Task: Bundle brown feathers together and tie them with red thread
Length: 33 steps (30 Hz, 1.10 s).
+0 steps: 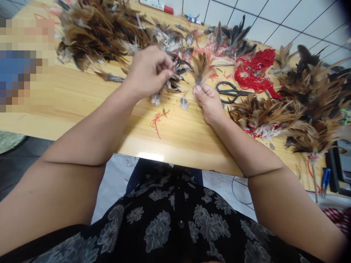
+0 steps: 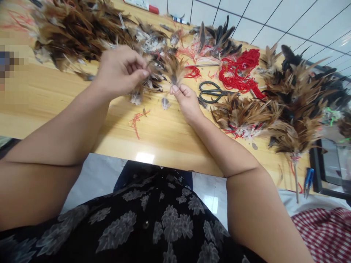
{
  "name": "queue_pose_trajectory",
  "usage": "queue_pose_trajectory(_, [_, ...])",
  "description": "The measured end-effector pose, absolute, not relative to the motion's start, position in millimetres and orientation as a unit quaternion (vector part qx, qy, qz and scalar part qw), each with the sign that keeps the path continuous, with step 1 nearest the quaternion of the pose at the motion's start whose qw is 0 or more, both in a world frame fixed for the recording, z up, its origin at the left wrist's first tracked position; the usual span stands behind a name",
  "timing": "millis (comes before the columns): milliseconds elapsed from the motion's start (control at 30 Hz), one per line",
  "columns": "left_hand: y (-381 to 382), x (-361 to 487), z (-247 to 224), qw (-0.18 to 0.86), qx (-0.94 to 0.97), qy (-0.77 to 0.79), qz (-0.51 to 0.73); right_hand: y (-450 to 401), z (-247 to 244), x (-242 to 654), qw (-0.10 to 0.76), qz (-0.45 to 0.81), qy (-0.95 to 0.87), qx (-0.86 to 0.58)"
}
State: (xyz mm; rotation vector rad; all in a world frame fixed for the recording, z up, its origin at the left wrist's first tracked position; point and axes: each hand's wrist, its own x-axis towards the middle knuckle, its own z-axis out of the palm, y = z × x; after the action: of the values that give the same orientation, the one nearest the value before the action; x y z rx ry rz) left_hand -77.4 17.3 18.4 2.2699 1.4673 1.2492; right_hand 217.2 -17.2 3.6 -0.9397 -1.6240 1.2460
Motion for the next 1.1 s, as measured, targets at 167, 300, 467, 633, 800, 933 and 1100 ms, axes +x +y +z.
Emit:
queue_pose_trajectory(167, [-28.3,-53.6,43.4,0.156,0.856,0.409,0.276,-15.5,1.9,215.2,0.437,0.496,-0.645,-0.384])
queue_pose_trajectory(300, [-39.5,-37.3,44.6,0.14,0.89,0.381,0.21,-19.6,5.7,212.0,0.437,0.506,-0.633,-0.391])
queue_pose_trajectory(467, [-39.7,-29.0,41.2,0.097,0.891,0.396,0.2,-21.7,5.3,212.2,0.438,0.5,-0.635,-0.394])
queue_pose_trajectory(633, [-41.9,-37.5,55.6,0.074,0.879,0.414,0.224,-19.0,-0.8,215.1,0.43,0.478,-0.654,-0.398])
queue_pose_trajectory(800, [-47.1,-37.8,63.1,0.099,0.844,0.444,0.284,-21.8,1.9,212.8,0.427,0.471,-0.661,-0.399])
queue_pose_trajectory(933, [-39.5,-33.5,51.2,0.139,0.818,0.439,0.345,-24.7,6.4,209.7,0.405,0.474,-0.658,-0.422])
queue_pose_trajectory(1100, [-34.5,-32.8,47.2,0.14,0.827,0.436,0.327,-25.8,13.4,208.0,0.391,0.473,-0.67,-0.418])
